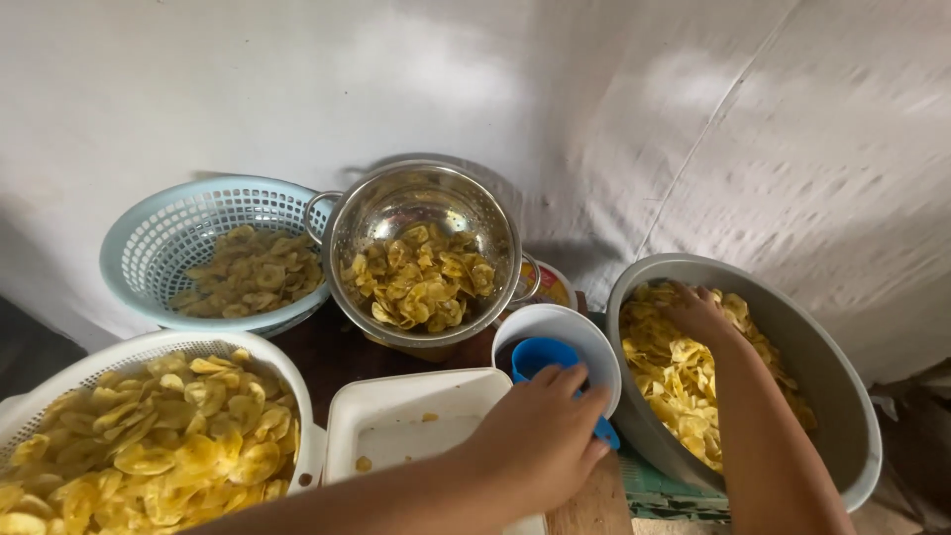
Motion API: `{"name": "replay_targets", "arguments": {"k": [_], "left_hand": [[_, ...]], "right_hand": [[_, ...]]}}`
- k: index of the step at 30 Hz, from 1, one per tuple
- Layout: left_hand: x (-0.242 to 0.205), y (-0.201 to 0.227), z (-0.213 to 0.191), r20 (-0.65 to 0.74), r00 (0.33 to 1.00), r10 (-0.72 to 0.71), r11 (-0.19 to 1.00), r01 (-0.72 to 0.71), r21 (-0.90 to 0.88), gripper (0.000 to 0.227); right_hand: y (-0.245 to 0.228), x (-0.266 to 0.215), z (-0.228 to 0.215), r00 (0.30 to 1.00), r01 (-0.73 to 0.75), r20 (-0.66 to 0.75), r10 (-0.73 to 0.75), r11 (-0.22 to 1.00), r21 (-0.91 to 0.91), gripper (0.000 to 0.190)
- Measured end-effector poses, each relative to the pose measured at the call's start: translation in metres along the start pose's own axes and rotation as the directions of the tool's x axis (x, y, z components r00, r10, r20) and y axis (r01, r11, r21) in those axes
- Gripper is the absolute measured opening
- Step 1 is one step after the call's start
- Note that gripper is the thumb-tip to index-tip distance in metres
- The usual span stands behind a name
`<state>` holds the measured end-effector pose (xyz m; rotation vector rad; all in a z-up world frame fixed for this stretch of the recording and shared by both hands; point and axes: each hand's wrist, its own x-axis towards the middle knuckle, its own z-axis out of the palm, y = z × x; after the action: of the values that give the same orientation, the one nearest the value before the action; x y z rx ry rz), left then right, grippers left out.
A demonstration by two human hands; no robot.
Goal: The person transfers fried banana chips between colanders and plastic containers, pours syrup over the chips in a container using a scoop, and shakes the container by hand to coat them.
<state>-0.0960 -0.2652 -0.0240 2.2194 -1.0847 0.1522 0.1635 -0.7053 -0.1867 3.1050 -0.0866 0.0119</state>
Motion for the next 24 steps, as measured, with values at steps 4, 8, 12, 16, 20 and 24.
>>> {"name": "replay_targets", "arguments": {"k": [4,8,12,16,20,24], "left_hand": [[0.083,-0.023,0.045,-0.029,0.999,-0.046,0.994,0.043,-0.099,0.043],[0.155,-0.037,0.093,0.094,0.979,-0.181,0.972,0.193,-0.136,0.056],[0.193,-0.030,0.128,0.379,0.874,-0.304,0.952,0.296,0.082,0.080],[0.209,-0.023,0.164,0.568,0.739,-0.362,0.929,0.237,0.283,0.085],[0.225,-0.029,0.207,0.620,0.642,-0.451,0.888,0.258,0.380,0.085],[0.236,-0.044,0.253,0.602,0.612,-0.513,0.858,0.356,0.370,0.087]], "right_hand": [[-0.021,-0.047,-0.017,0.959,-0.188,0.261,0.111,0.938,0.293,0.071],[-0.037,-0.111,-0.061,0.926,-0.230,0.362,0.109,0.922,0.310,0.072],[-0.016,-0.180,-0.113,0.856,-0.346,0.506,0.108,0.846,0.405,0.077],[0.022,-0.202,-0.108,0.829,-0.367,0.536,0.160,0.879,0.305,0.095],[0.033,-0.209,-0.067,0.749,-0.344,0.614,0.249,0.938,0.040,0.123],[-0.004,-0.219,-0.060,0.811,-0.353,0.563,0.156,0.899,0.260,0.126]]}}
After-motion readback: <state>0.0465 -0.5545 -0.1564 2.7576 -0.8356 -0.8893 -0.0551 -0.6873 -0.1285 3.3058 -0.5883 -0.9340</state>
